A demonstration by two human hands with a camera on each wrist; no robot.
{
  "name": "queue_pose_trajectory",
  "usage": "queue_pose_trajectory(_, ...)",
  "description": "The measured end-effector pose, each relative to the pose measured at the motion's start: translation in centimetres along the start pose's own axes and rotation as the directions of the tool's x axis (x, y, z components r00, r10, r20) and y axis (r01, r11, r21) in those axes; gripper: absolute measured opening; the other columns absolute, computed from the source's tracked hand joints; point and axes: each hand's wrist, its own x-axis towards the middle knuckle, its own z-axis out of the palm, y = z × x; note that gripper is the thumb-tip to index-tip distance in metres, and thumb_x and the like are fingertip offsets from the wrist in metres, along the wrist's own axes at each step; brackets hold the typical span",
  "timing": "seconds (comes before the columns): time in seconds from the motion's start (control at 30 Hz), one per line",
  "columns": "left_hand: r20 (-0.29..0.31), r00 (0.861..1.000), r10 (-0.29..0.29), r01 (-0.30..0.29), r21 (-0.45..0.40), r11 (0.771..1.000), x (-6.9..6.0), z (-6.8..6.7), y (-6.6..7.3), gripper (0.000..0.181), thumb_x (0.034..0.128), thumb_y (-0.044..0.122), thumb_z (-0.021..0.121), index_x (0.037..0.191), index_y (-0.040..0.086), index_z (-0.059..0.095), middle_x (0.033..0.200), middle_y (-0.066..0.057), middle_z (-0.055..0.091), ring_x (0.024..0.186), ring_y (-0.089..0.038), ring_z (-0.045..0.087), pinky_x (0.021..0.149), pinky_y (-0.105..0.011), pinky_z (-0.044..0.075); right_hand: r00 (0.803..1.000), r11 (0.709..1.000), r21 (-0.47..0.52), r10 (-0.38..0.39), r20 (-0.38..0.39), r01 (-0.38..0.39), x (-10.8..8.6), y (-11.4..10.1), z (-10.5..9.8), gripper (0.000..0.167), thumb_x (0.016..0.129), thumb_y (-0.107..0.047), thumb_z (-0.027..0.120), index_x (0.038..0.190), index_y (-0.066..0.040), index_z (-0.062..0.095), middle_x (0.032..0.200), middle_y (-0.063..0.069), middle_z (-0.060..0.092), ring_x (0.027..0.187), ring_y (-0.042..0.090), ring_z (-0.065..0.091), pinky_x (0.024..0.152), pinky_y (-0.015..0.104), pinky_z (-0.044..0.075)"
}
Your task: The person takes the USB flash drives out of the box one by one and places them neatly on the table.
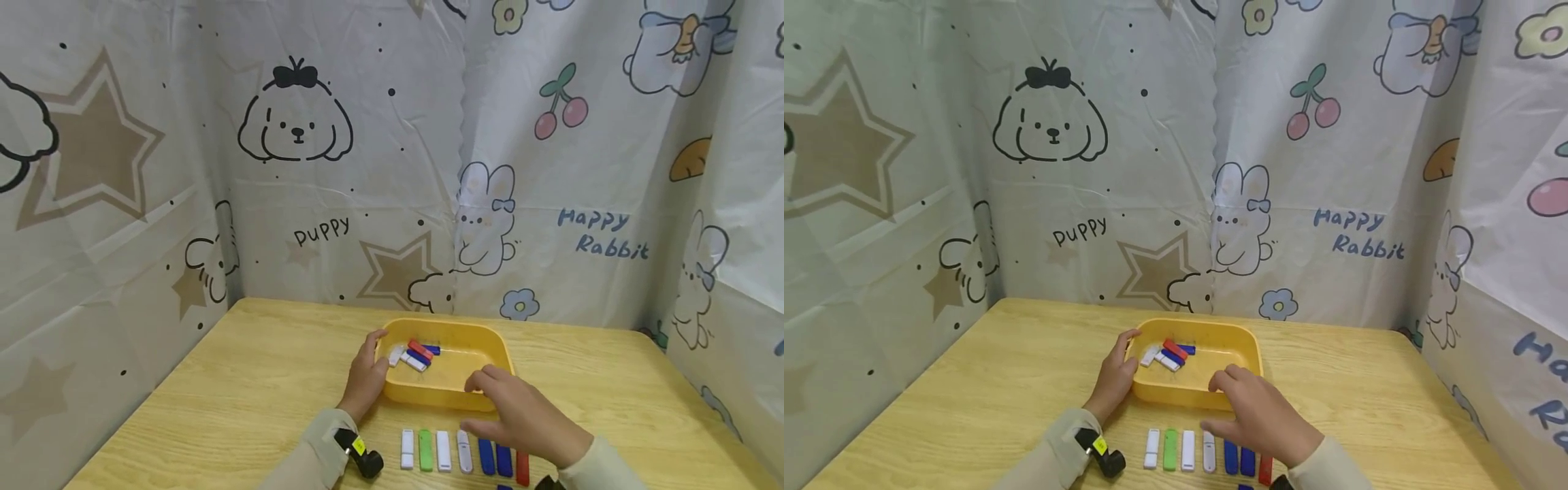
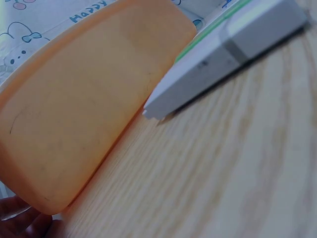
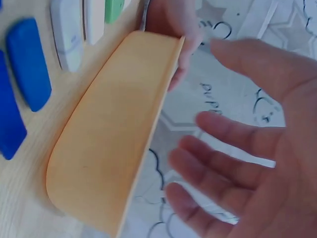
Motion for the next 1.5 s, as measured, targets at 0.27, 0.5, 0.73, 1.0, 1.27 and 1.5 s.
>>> queue_pose_trajectory(0.27, -0.011, 1.0, 0.018, -0.018, 0.004, 1.0, -0.1, 0.2, -0.3, 0.05, 0.0848, 0.004, 0.045, 0.134, 0.013, 0.047, 0.143, -0.012, 0.046, 0.133, -0.031, 0.04, 0.108, -0.053, 0.031, 0.996, 0.997, 0.068, -0.012, -0.091, 0.019, 4.7, 1.3, 1.9, 0.027, 0.087, -0.029, 0.07, 0.108, -0.015, 0.061, 0.109, -0.001, 0.062, 0.098, 0.017, 0.059, 0.086, 0.039, 0.051)
queue_pose_trajectory(0.5, -0.026, 0.999, 0.024, -0.024, 0.012, 1.0, 0.0, 0.2, -0.5, 0.049, 0.0856, 0.003, 0.046, 0.134, 0.013, 0.047, 0.142, -0.012, 0.048, 0.133, -0.032, 0.041, 0.108, -0.054, 0.031, 0.999, 0.994, 0.112, -0.011, -0.045, 0.016, 8.9, 1.9, 3.9, 0.032, 0.086, -0.014, 0.07, 0.116, -0.009, 0.06, 0.118, 0.01, 0.062, 0.107, 0.026, 0.059, 0.095, 0.044, 0.048)
queue_pose_trajectory(0.73, -0.023, 0.999, 0.027, -0.028, -0.006, 1.0, 0.0, 0.5, -0.6, 0.05, 0.0847, 0.002, 0.047, 0.133, 0.013, 0.048, 0.142, -0.012, 0.048, 0.133, -0.032, 0.041, 0.108, -0.054, 0.03, 0.997, 0.99, 0.125, -0.059, -0.057, 0.066, 11.2, 2.9, 6.2, 0.038, 0.081, -0.002, 0.071, 0.117, 0.0, 0.06, 0.118, 0.016, 0.06, 0.108, 0.032, 0.057, 0.096, 0.048, 0.046)
queue_pose_trajectory(1.0, -0.026, 0.999, 0.043, -0.043, 0.005, 0.999, 0.0, 0.8, -0.4, 0.051, 0.0827, 0.003, 0.048, 0.133, 0.013, 0.048, 0.14, -0.012, 0.05, 0.131, -0.03, 0.043, 0.107, -0.052, 0.033, 0.991, 0.991, 0.049, -0.12, -0.056, 0.123, 12.0, 4.5, 8.2, 0.051, 0.072, 0.009, 0.065, 0.122, 0.002, 0.058, 0.122, 0.02, 0.057, 0.106, 0.039, 0.055, 0.095, 0.053, 0.044)
queue_pose_trajectory(1.27, -0.034, 0.997, 0.064, -0.063, 0.034, 0.997, 0.1, 0.2, -0.2, 0.051, 0.0823, 0.002, 0.048, 0.132, 0.012, 0.049, 0.138, -0.014, 0.051, 0.129, -0.032, 0.045, 0.105, -0.054, 0.035, 0.995, 0.999, 0.03, -0.037, 0.097, 0.034, 12.4, 3.8, 8.0, 0.061, 0.081, 0.005, 0.061, 0.14, -0.007, 0.049, 0.147, 0.014, 0.043, 0.119, 0.045, 0.045, 0.094, 0.064, 0.04)
queue_pose_trajectory(1.5, -0.029, 0.999, 0.043, -0.042, 0.028, 0.999, 0.2, 0.1, -0.3, 0.052, 0.0817, 0.002, 0.048, 0.132, 0.012, 0.049, 0.139, -0.013, 0.05, 0.13, -0.032, 0.044, 0.106, -0.054, 0.034, 0.988, 0.997, 0.038, 0.061, 0.139, -0.067, 12.6, 3.5, 8.2, 0.062, 0.083, 0.001, 0.062, 0.141, -0.011, 0.048, 0.145, 0.01, 0.046, 0.125, 0.041, 0.043, 0.096, 0.069, 0.033)
